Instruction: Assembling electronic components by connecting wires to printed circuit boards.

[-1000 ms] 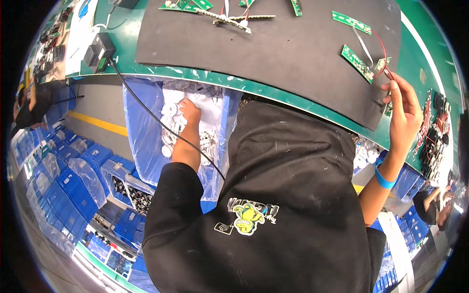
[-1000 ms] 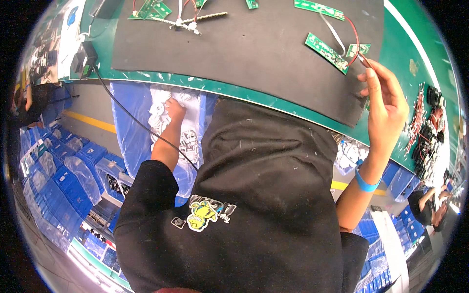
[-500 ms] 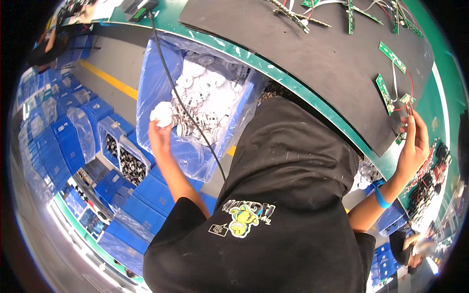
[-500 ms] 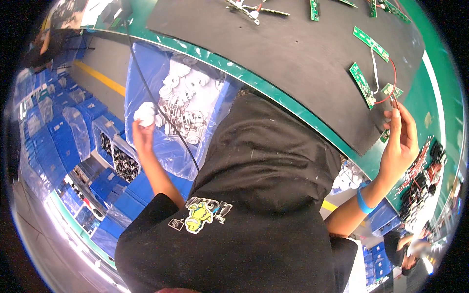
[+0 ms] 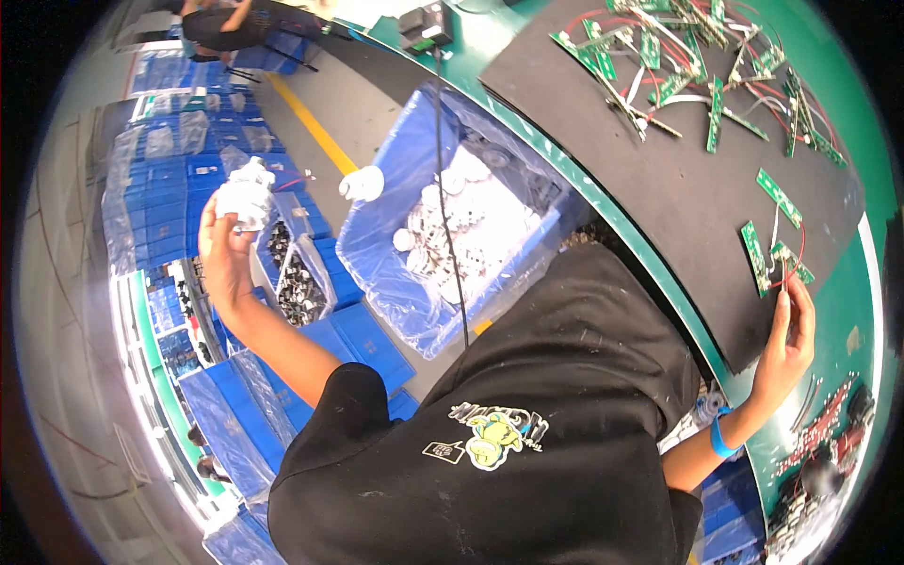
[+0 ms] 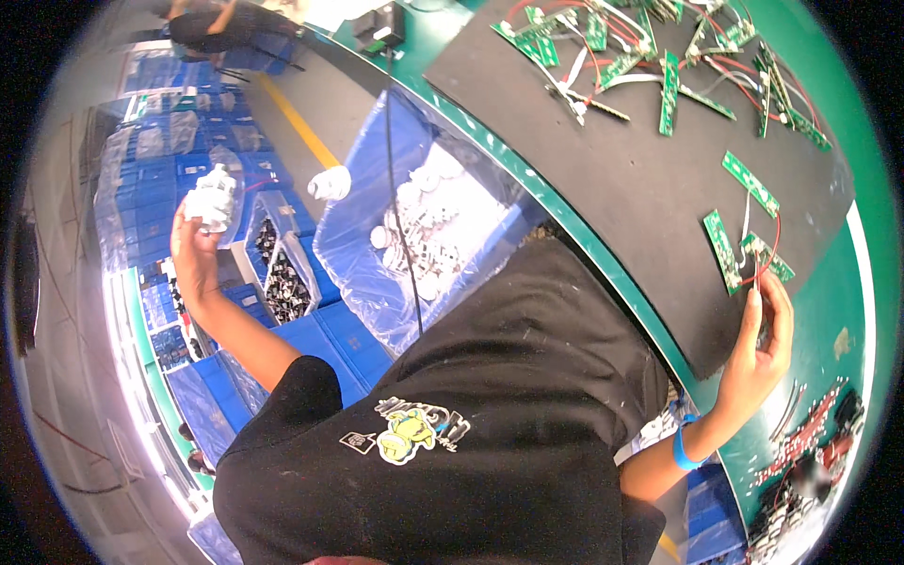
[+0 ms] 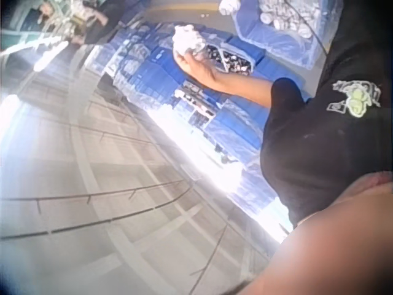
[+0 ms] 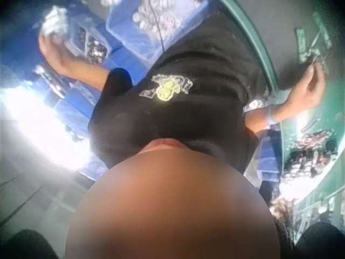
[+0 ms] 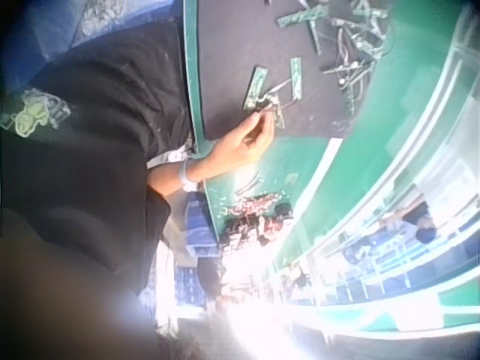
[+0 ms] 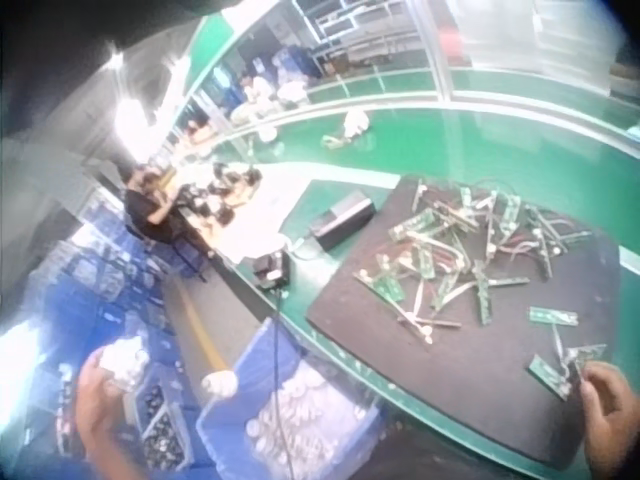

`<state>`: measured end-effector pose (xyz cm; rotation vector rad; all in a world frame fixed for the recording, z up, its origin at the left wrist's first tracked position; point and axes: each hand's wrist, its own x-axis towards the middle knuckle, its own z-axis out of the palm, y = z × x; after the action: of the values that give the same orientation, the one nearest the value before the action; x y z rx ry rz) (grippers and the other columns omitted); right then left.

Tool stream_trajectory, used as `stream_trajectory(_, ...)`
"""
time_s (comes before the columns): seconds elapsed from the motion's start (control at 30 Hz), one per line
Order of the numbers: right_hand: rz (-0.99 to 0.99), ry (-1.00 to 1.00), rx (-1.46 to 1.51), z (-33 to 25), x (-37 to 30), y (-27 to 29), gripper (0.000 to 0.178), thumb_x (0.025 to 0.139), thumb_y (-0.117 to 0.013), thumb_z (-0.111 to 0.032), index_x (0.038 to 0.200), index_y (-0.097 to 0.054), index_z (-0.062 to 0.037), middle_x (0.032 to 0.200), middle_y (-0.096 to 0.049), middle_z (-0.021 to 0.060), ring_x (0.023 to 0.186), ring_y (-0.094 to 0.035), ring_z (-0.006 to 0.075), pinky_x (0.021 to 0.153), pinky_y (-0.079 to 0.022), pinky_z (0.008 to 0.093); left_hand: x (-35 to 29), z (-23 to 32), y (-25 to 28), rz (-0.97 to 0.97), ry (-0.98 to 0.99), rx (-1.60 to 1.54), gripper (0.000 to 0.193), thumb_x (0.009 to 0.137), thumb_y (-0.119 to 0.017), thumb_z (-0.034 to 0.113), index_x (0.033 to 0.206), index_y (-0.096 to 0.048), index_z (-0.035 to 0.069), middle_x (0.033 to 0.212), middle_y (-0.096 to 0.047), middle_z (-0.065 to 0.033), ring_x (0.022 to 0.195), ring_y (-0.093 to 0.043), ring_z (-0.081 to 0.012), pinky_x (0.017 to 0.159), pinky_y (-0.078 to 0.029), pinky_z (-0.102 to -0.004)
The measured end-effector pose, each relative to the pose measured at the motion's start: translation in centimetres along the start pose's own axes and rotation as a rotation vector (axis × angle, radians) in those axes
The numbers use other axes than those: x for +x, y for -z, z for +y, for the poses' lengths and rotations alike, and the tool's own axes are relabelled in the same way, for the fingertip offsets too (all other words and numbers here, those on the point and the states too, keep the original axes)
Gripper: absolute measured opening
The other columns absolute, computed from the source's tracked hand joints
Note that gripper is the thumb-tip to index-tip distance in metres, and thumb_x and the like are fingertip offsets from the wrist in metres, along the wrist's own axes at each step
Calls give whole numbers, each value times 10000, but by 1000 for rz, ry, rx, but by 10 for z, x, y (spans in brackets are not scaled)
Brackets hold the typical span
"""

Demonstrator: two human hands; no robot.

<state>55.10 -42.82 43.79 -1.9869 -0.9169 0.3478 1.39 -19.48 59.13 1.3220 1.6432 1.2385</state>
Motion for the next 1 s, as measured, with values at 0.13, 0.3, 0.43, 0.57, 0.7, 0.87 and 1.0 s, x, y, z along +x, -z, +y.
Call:
stream_trajectory(0.13,261,105,-221,-28,-5,-6,252,887,-588,-85,1127,-605,-8,1141,-608,101,1045,-575,207,931,-420,320,-6,70,7,-98,-269,-110,559,788,-555,139,1286,-398,-58,1230,-512,-170,1103,-541,-277,946,-445,-398)
stream_trajectory(0.3,-72,375,167,-104,3,-21,291,799,-646,-34,1090,-636,-34,1086,-643,106,1038,-593,256,916,-440,347,4,135,21,-589,-448,-764,755,709,-606,277,1328,-351,-73,1404,-334,-218,1274,-342,-400,1052,-246,-554)
stream_trajectory(0.43,9,748,315,-167,37,-56,654,765,-711,-161,1336,-419,-31,1341,-472,150,1252,-436,311,1041,-336,383,8,172,-43,-694,-539,-928,914,577,-702,160,1347,-290,-110,1442,-170,-337,1319,-187,-525,1067,-185,-574)
stream_trajectory(0.57,256,777,473,-180,68,-81,549,791,-701,-197,1258,-482,-10,1173,-558,170,1110,-517,320,956,-390,398,-13,198,-151,-657,-605,-716,898,700,-608,291,1370,-190,-136,1430,-114,-382,1333,-90,-546,1039,-224,-612)
stream_trajectory(0.7,45,361,885,-130,48,-45,169,873,-620,-98,991,-647,19,767,-635,24,658,-558,78,570,-435,220,-59,193,-250,-431,-513,-574,822,792,-504,372,1399,-192,-87,1436,-138,-368,1305,-207,-527,961,-248,-675)
stream_trajectory(0.87,271,58,947,-91,6,18,124,872,-612,-38,967,-656,28,767,-636,15,631,-490,14,505,-351,159,-38,104,-315,-1265,93,-712,778,693,-666,331,1318,-336,4,1422,-300,-234,1256,-389,-396,996,-380,-478)
stream_trajectory(1.0,317,-49,646,-60,-6,28,121,854,-634,-34,947,-668,35,768,-638,14,626,-489,13,506,-353,163,-95,44,-370,-1598,217,-602,533,623,-724,246,1047,-447,78,1321,-384,-211,1166,-482,-348,964,-414,-452)
